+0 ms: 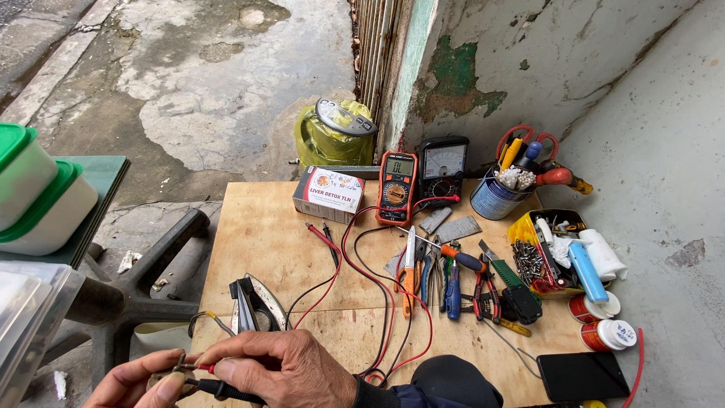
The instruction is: The person tests an electric iron using a multimeter, touching the probes to the iron's cord and body. They then plug the iron into a power strip and continue testing the connections.
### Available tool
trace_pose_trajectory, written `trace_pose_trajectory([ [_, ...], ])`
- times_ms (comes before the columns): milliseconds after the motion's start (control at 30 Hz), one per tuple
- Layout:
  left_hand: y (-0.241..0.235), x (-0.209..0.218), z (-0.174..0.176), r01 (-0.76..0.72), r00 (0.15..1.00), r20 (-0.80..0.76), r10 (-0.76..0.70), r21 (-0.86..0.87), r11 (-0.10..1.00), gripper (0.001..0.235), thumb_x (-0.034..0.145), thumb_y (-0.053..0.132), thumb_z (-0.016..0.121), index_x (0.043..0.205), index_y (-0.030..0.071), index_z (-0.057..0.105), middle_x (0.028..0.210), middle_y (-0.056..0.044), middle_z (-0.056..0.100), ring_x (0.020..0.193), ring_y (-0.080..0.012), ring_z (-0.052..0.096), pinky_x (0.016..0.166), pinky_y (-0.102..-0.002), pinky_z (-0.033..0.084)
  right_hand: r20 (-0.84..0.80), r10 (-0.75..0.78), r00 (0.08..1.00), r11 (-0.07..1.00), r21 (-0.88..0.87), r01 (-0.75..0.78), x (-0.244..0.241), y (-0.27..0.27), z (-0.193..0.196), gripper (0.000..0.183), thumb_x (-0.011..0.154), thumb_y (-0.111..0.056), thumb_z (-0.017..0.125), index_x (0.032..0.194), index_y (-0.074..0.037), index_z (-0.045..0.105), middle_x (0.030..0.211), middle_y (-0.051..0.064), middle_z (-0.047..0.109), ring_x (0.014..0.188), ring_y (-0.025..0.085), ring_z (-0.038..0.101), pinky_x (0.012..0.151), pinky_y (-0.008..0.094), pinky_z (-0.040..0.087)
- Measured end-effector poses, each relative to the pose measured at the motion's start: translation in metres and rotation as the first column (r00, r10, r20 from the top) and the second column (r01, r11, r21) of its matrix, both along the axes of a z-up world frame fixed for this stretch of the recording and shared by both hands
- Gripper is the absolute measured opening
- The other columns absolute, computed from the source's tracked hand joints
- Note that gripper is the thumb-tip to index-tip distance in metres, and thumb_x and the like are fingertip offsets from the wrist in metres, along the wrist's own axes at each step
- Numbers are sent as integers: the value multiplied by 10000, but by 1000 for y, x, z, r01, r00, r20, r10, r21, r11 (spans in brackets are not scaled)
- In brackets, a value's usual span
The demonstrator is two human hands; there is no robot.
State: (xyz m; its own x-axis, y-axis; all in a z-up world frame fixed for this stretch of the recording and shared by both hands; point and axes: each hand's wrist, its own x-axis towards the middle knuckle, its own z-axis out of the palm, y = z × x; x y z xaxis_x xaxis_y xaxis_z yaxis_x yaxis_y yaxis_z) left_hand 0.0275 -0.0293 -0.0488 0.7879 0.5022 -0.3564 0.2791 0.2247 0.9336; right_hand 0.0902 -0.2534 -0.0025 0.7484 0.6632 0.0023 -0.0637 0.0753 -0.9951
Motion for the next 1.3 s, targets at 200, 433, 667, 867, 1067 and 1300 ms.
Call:
trace_pose_trajectory([
  [200, 4, -8, -15, 17, 993, 120, -15, -16, 1000, 341, 954, -221, 589, 1286, -266, 652, 1224, -488, 808, 961, -534, 742, 946, -533, 564, -154, -115, 981, 990, -100, 101, 0, 10, -11, 152, 1129, -201, 660, 1238, -193, 765, 911, -99, 668, 805, 3, 534, 732, 195, 421],
  [433, 7, -6, -14, 36, 998, 51, -36, -10, 999, 378, 929, -289, 629, 1300, -248, 692, 1192, -467, 829, 985, -527, 765, 943, -537, 571, -98, -33, 995, 997, -70, 26, 1, 1, -14, 164, 1151, -216, 641, 1262, -212, 761, 862, -116, 609, 781, 12, 474, 723, 207, 372],
  [667, 5, -7, -11, 40, 998, 41, -38, -57, 998, 381, 932, -310, 613, 1301, -277, 701, 1195, -486, 830, 1001, -526, 752, 964, -546, 559, -83, -63, 995, 995, -78, 57, 1, 1, -15, 172, 1128, -211, 673, 1252, -183, 789, 975, -105, 696, 853, 6, 550, 781, 195, 433],
  [867, 14, -9, -24, 67, 996, 59, -64, -58, 996, 394, 922, -309, 611, 1305, -284, 701, 1204, -495, 839, 1011, -526, 764, 977, -541, 566, -47, -68, 997, 997, -28, 67, -1, 2, -18, 172, 1141, -208, 673, 1256, -164, 793, 1042, -96, 722, 882, 18, 558, 813, 207, 442],
  [1067, 9, -6, -29, 8, 999, 32, -7, -41, 999, 357, 937, -286, 608, 1291, -292, 653, 1209, -510, 795, 1017, -543, 735, 980, -553, 550, -33, -50, 998, 999, -11, 50, 0, 0, -14, 176, 1149, -205, 670, 1268, -158, 791, 1116, -80, 738, 937, 23, 580, 875, 205, 449],
  [1300, 34, 9, -54, 45, 995, -78, -58, -166, 985, 514, 931, -367, 552, 1429, -292, 656, 1260, -584, 737, 1014, -668, 667, 1032, -634, 501, 3, -57, 998, 998, 1, 57, 2, -6, -16, 173, 1143, -215, 675, 1254, -154, 793, 1197, -66, 783, 1096, 15, 668, 1040, 199, 521],
])
